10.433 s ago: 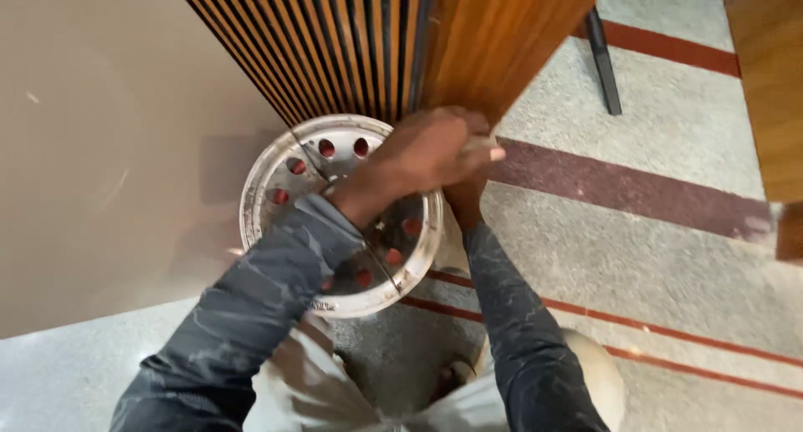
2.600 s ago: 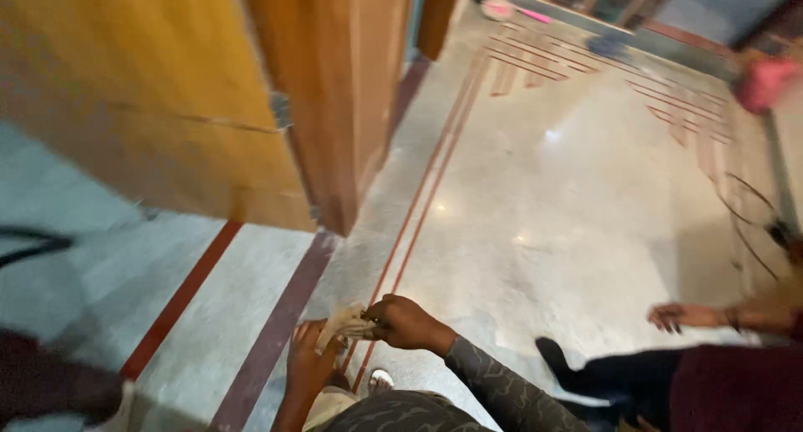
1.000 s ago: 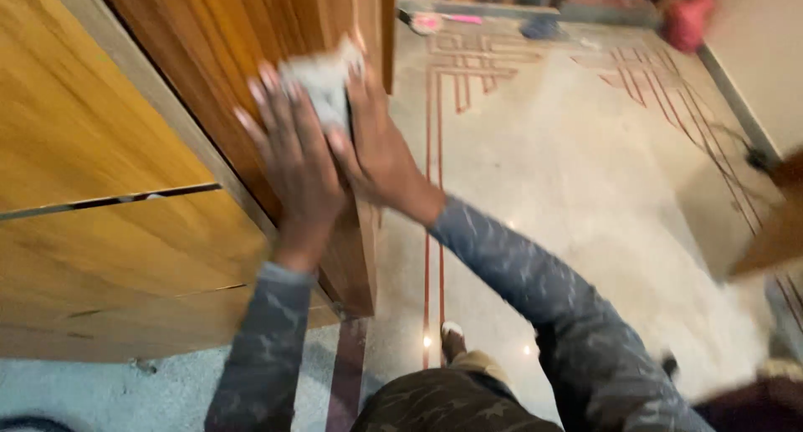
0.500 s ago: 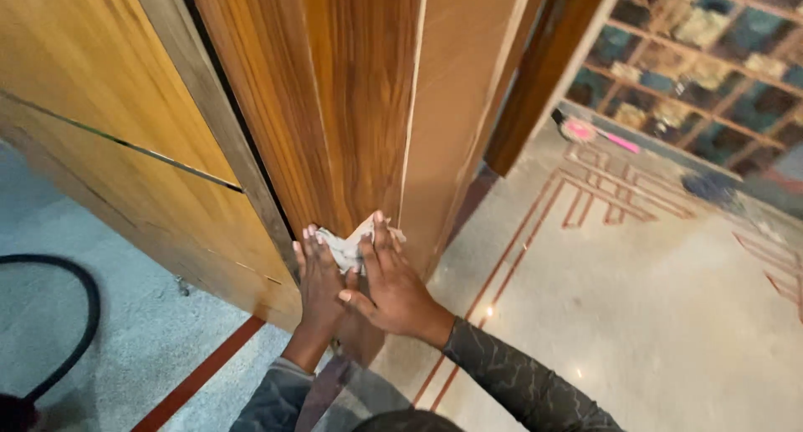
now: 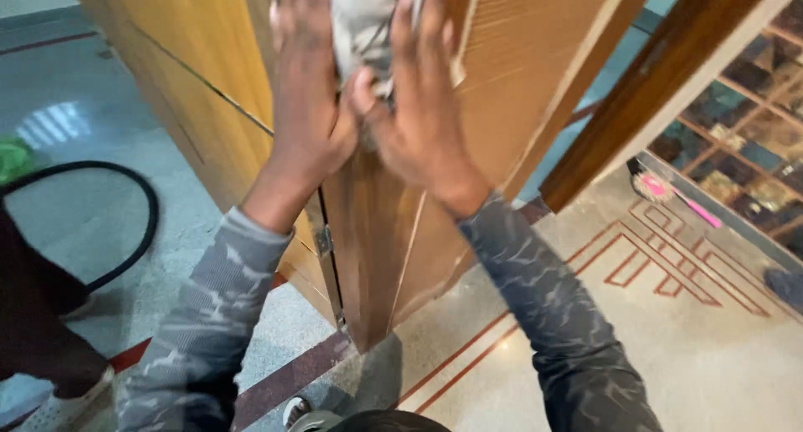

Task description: The person is cleaning a wooden door and its frame using a cloth.

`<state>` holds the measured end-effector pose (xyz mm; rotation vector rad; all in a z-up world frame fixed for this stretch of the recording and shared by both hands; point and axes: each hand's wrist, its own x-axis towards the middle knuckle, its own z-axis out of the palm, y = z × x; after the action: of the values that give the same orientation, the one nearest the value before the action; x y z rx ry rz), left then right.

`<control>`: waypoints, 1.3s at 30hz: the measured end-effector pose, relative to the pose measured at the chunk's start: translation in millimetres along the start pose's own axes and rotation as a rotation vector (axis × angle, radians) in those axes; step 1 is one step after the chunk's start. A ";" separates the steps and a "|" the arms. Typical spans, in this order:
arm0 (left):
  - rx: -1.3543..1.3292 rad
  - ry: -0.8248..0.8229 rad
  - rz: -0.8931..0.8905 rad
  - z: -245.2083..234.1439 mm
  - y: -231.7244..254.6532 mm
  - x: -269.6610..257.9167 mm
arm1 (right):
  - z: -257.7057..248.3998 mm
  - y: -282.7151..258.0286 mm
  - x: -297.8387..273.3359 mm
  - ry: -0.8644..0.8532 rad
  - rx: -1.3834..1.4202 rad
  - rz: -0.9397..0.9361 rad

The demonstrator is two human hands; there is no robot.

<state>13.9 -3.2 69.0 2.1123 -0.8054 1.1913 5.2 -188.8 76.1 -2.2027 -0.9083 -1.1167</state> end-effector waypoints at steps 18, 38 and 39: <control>-0.116 -0.227 0.015 34.8 -5.8 -94.5 | -21.1 -9.0 -68.6 -0.221 -0.338 -0.167; -0.008 0.086 0.243 -26.8 -41.9 41.4 | -103.6 -85.6 137.2 -0.295 -0.970 -0.610; -0.005 0.087 0.245 -26.7 -46.5 52.5 | -104.1 -74.5 144.9 -0.292 -0.971 -0.611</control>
<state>55.9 34.9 118.1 1.9838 -1.0478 1.3945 -38.6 -163.2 262.6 -3.0093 -1.4381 -1.8300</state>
